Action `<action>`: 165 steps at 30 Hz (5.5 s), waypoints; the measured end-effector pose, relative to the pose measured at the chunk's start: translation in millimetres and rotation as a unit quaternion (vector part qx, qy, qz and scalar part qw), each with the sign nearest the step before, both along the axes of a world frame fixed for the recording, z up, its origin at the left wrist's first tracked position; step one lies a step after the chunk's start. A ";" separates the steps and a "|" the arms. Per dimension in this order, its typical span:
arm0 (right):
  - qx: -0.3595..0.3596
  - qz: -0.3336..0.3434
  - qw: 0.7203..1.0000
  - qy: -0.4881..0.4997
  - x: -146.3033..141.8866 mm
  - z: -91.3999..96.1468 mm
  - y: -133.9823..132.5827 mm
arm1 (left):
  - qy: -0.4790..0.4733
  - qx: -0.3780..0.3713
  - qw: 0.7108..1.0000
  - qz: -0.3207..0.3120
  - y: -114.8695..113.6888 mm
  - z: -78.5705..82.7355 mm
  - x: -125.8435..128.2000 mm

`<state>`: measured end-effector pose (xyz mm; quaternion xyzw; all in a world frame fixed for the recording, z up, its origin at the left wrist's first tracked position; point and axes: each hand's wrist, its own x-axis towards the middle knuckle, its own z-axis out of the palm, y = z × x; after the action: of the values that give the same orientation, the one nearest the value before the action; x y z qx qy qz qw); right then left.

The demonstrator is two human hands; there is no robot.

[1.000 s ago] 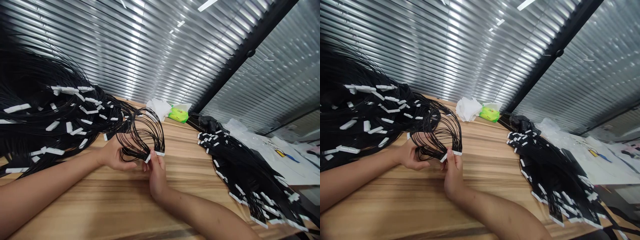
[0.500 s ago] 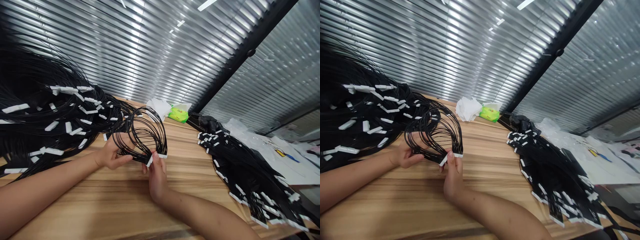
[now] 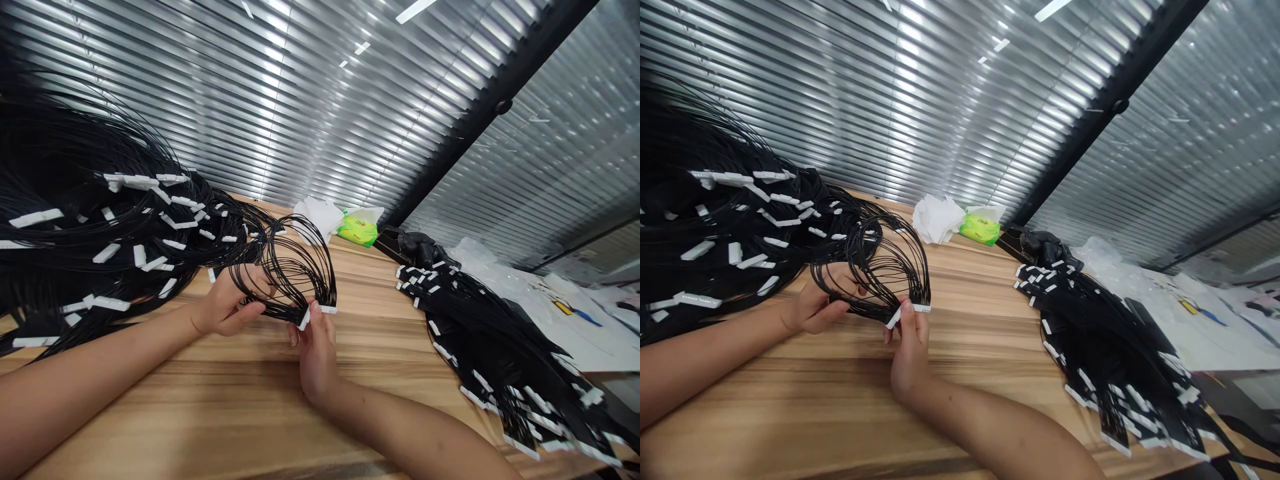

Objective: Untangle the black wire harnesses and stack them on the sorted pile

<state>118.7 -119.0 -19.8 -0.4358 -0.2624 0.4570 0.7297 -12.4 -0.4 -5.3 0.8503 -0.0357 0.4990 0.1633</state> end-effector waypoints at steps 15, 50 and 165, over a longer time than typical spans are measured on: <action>-0.024 -0.014 0.999 0.044 4.4 1.4 8.1 | 0.061 -0.096 0.993 0.036 0.1 -5.7 8.2; -0.046 -0.018 0.999 -0.019 4.1 -3.5 12.5 | 0.046 -0.119 0.969 0.212 -1.6 -1.4 9.6; -0.080 0.053 0.989 -0.110 5.4 -2.3 12.7 | 0.285 0.006 0.956 0.065 15.5 24.9 0.1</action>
<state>124.1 -106.3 -22.1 -0.5255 -0.3263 0.4643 0.6338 -12.3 15.1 19.6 0.9587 0.0648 0.2454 0.1285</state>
